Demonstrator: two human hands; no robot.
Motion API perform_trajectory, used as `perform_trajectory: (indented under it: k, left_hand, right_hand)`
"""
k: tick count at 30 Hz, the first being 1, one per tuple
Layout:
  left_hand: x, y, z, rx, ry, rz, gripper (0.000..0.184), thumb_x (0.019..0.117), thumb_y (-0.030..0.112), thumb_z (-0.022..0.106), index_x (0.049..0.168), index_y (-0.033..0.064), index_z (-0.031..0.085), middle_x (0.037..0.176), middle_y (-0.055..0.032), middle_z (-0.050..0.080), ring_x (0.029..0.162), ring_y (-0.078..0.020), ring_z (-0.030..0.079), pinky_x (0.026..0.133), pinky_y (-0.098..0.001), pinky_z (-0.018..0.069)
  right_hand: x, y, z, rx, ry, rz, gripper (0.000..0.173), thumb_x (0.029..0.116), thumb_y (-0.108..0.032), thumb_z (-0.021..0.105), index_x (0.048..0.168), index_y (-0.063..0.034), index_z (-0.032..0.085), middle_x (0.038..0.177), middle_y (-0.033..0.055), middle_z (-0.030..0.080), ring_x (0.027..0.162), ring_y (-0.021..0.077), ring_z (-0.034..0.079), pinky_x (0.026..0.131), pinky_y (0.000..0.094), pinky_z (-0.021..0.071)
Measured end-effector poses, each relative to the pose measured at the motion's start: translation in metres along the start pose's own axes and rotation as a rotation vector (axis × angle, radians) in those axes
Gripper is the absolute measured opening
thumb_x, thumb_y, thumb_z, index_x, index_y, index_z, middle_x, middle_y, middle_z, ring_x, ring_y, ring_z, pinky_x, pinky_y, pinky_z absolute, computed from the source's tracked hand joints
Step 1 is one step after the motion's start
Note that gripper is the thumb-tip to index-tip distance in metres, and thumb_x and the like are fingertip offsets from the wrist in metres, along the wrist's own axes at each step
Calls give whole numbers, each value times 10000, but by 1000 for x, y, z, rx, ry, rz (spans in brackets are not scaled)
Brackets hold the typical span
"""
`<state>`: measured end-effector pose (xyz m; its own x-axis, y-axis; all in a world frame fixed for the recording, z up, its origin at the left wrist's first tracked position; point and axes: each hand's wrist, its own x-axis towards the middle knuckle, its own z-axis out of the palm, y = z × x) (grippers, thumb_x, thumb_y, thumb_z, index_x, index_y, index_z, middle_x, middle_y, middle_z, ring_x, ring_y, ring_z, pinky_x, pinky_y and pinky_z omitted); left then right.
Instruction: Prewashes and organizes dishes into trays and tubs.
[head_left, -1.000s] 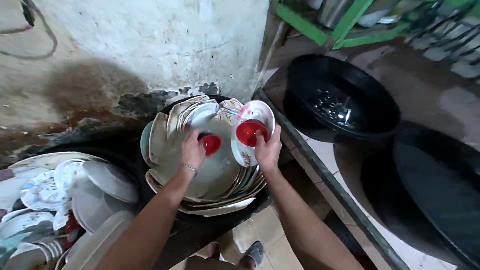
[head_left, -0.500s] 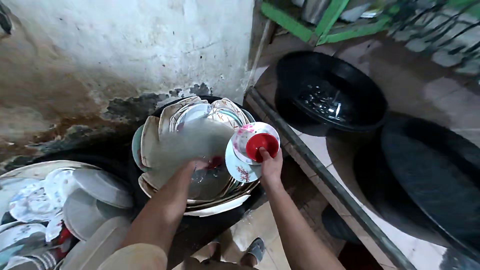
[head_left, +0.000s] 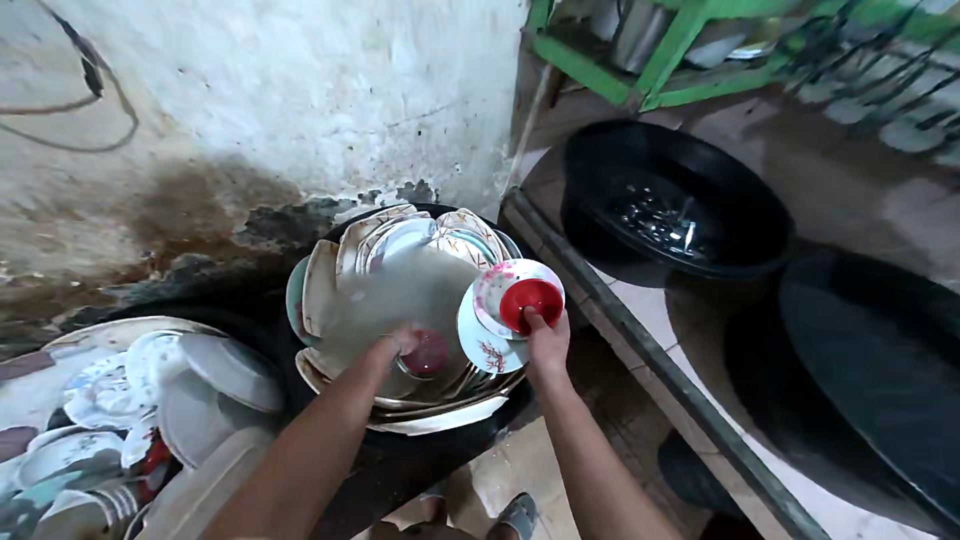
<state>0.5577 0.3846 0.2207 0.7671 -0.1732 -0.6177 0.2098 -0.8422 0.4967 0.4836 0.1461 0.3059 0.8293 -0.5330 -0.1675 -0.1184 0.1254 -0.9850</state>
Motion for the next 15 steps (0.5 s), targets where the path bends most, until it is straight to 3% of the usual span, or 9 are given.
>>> perform_trajectory:
  k: [3,6,9,13,15]
  left_hand:
    - [-31,15,-17,205,303,164,269,983,68,614,1231,14,703,1296,-248,656,1191,-444,637,1020,-634,494]
    - [-49,16,-41,309,565,370,347,1013,-15,512,1321,29,665,1562,-128,497,1364,-380,543,1103,-562,465]
    - [-67,23,-72,363,764,547,386,984,-63,526,1329,39,668,1601,-80,459,1458,-382,437,1131,-574,434]
    - [-86,35,-108,519,1107,789,339,969,-14,600,1286,69,689,1552,-52,524,1376,-328,541,983,-530,530]
    - [-84,39,-124,502,1285,997,300,1001,-6,561,1265,42,695,1503,-81,573,1319,-319,592,994,-470,550]
  right_hand:
    - [8,-10,2,-113,-29,-118,438,995,-115,632,1394,-30,474,1228,162,645,1108,224,669,959,435,570]
    - [19,-30,6,-341,-57,-232,483,998,-167,642,1430,-51,461,1215,186,673,1123,278,678,975,515,552]
    - [21,-58,15,-511,-110,-372,497,1007,-174,630,1456,-71,444,1166,193,697,1082,306,702,941,543,561]
    - [21,-89,29,-654,-176,-627,485,981,-125,614,1440,-72,464,1143,189,708,1034,330,720,881,557,582]
    - [20,-102,37,-704,-203,-734,495,966,-92,629,1432,-47,467,1171,201,696,1047,352,713,884,565,579]
